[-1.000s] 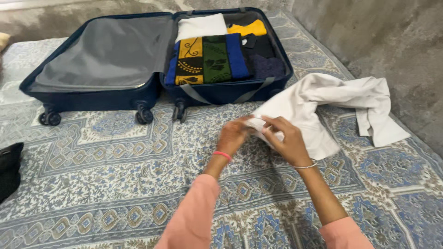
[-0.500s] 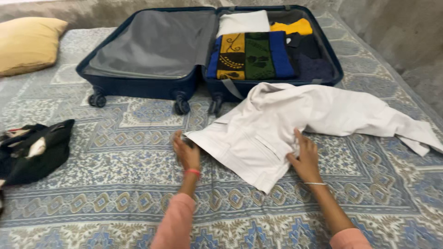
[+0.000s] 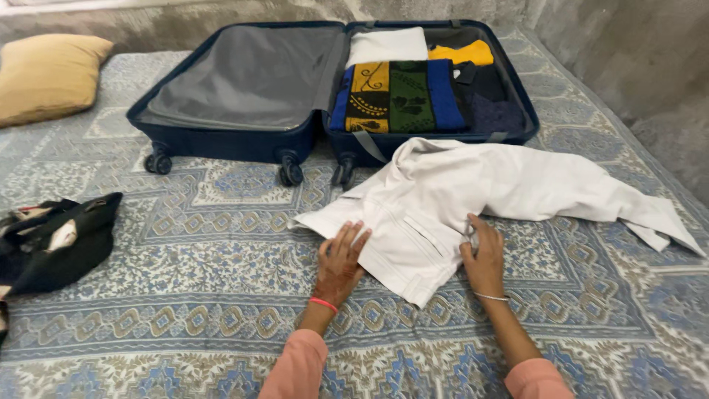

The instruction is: The person folds a blanket, pants, and other garments by hand, placing items into an open suitcase on a bed.

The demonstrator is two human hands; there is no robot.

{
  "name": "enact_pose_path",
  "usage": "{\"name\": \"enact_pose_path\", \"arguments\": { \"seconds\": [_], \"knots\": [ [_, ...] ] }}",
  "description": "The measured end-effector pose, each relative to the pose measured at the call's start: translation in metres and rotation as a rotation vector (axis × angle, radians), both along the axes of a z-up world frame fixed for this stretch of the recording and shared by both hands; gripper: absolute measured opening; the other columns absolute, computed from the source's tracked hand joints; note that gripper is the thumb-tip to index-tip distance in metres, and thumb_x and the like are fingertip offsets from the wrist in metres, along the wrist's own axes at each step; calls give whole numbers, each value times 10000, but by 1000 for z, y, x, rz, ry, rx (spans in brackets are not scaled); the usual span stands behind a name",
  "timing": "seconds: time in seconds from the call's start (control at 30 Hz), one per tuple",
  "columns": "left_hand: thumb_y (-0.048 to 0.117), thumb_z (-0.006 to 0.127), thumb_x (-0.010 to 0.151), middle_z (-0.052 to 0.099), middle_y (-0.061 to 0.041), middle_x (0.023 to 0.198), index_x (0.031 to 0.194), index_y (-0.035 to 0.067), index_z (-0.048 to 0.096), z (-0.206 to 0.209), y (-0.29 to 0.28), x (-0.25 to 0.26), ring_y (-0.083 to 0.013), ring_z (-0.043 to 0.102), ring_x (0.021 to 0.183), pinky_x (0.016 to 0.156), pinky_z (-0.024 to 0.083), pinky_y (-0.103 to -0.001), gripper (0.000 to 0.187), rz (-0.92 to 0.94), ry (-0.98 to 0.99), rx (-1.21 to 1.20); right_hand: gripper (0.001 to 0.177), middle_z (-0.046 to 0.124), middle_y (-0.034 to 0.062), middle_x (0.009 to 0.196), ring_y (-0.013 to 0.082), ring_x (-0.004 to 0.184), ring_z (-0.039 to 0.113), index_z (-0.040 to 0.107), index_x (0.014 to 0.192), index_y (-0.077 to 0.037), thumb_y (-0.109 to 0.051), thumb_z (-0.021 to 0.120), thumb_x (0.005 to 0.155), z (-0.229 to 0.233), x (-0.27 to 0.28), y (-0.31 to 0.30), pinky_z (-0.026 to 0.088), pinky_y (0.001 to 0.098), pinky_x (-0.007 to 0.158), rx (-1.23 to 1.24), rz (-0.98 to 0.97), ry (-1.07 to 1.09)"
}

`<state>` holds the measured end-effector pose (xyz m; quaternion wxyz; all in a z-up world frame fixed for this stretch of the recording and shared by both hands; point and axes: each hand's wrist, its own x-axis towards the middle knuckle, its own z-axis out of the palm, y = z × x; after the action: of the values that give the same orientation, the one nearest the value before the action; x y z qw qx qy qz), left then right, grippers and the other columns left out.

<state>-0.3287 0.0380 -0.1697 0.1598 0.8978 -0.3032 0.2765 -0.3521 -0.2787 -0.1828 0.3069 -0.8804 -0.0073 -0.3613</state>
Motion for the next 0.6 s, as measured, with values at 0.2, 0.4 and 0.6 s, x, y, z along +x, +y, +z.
{"name": "enact_pose_path", "arguments": {
  "seconds": [0.2, 0.4, 0.6],
  "knots": [
    [95, 796, 749, 484, -62, 1505, 1512, 185, 419, 3, 2, 2, -237, 442, 1431, 1116, 302, -487, 855, -61, 73, -160, 586, 618, 173, 1379, 345, 1285, 580, 620, 1359, -109, 134, 516, 836, -6, -8, -6, 448, 422, 1109, 175, -40, 55],
    [73, 742, 777, 663, -107, 1186, 1436, 142, 517, -13, 6, 10, -316, 596, 1102, 1059, 406, -458, 699, -59, 143, -184, 652, 634, 135, 1381, 308, 1316, 582, 651, 1351, -170, 171, 554, 805, 1, -13, -3, 451, 405, 1154, 94, 33, 25],
    [77, 652, 894, 739, -105, 1053, 1233, 149, 658, -27, -4, 20, -327, 638, 968, 958, 465, -443, 346, 51, 234, -315, 673, 549, 168, 1407, 365, 1319, 456, 694, 1263, -252, -63, 776, 622, 22, -19, 20, 388, 541, 1060, -388, 33, -60]
  ]
}}
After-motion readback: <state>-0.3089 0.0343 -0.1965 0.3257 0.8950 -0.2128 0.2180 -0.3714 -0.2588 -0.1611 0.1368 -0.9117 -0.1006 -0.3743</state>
